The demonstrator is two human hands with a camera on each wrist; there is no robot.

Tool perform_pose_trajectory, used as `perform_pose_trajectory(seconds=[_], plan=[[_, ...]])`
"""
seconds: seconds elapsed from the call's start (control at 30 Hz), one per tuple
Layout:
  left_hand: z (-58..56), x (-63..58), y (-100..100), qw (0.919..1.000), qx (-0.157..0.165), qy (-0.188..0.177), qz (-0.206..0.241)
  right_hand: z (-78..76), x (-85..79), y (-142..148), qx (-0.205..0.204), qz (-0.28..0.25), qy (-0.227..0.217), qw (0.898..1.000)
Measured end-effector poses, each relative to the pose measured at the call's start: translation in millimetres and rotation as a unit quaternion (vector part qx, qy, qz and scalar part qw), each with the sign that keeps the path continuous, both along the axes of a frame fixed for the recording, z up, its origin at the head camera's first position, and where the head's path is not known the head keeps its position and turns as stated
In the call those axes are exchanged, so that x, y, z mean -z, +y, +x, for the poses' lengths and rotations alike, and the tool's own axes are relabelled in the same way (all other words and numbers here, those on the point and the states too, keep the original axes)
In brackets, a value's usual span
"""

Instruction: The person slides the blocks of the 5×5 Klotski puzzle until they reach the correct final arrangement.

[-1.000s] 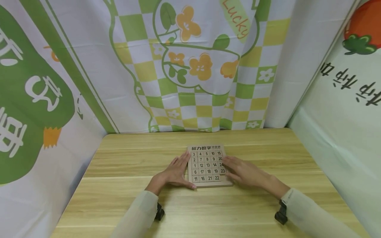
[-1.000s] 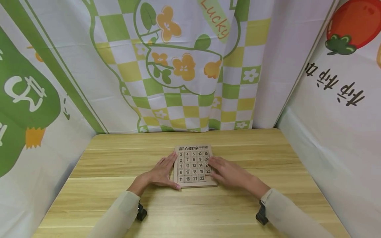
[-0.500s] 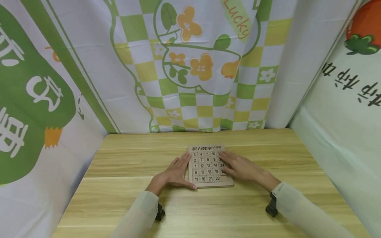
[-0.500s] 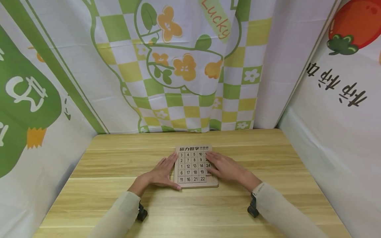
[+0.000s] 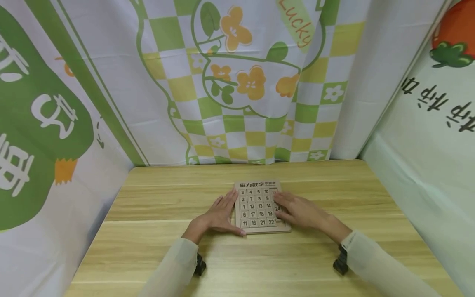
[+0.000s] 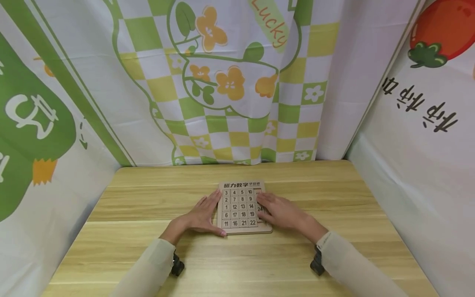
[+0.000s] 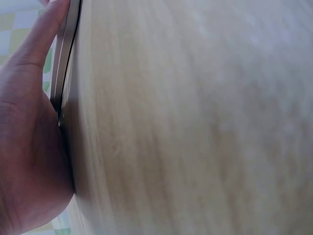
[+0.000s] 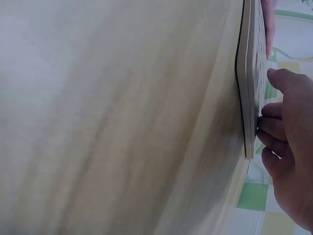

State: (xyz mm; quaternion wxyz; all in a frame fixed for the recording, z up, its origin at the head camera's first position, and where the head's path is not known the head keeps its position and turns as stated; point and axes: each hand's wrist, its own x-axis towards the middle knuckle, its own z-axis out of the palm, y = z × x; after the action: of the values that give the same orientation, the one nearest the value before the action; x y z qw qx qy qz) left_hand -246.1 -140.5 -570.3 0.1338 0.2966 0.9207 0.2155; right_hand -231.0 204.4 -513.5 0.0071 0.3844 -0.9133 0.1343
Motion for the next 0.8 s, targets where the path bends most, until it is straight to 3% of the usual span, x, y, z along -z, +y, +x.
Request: perform_pose_trajectory(seconds=[0.13,0.3,0.53,0.8], plan=[[-0.1,-1.2,-0.4,1.0000,-0.002,-0.001,0.001,7.9,-2.2,-0.8,-0.014,0.001,0.025,1.000],[3.3,-12.0,-0.2,0.9998,0.001,-0.008,0.019,11.3,-1.9,-0.6,-0.025,-0.005,0.042,0.999],[1.0,-2.2,-1.1,0.9999,0.006,0.009,0.011,12.4,-3.1,0.4,-0.026,0.000,0.030,0.999],[-1.7,1.0,-1.1,1.0000,0.005,0.001,0.004,11.1,-8.9,-2.0,-0.024,0.003,0.024,0.999]])
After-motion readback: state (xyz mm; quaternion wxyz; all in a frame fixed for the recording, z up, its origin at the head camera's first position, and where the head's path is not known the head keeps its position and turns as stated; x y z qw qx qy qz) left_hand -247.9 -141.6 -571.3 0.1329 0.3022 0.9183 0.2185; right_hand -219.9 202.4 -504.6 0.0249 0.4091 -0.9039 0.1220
